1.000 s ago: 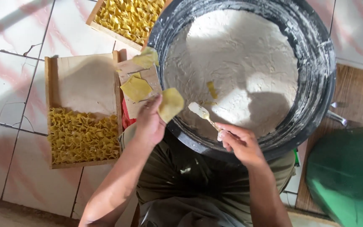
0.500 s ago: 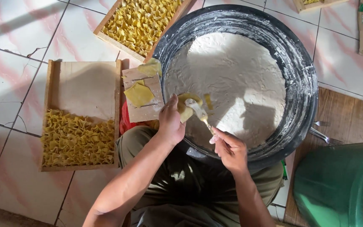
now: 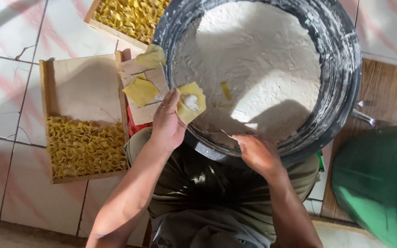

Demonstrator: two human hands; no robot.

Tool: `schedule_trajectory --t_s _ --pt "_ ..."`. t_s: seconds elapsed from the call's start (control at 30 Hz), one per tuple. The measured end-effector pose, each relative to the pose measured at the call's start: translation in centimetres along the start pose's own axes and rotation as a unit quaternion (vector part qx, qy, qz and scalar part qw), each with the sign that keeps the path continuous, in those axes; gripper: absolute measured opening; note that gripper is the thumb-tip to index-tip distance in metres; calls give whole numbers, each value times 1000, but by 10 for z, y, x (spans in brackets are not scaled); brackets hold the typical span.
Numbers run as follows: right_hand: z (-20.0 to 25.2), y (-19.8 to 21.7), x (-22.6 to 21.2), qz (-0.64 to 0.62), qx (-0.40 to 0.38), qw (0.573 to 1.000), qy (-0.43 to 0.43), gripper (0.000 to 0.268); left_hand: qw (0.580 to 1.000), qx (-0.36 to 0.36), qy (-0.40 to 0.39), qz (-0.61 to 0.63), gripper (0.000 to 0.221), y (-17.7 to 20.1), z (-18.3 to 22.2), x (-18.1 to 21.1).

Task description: The person scoops a white filling from a large metal bowl using a fork and places it onto square yellow dough sheets. They fold the dough over the filling to form small dumplings and place them into a wooden tray. The process is repeated continuously.

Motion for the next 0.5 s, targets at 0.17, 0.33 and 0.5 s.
schedule_trajectory --t_s 0.17,0.33,0.5 --pt "-33 -39 6 -7 -20 1000 19 39 1000 28 12 -2 29 19 -9 -4" --pt "-43 -48 8 19 -28 999 17 33 999 47 -2 1 29 23 -11 4" --pt "-29 -23 3 -259 13 958 118 33 999 39 -18 17 33 32 -18 13"
Point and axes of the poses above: each hand's wrist, its own z-axis away from the middle knuckle, its own y-axis out of the back of the hand, x = y × z, the point moved 10 cm from there along -z, towards the middle knuckle, and after that the axes turned 9 degrees about z, right-handed, at the moved point
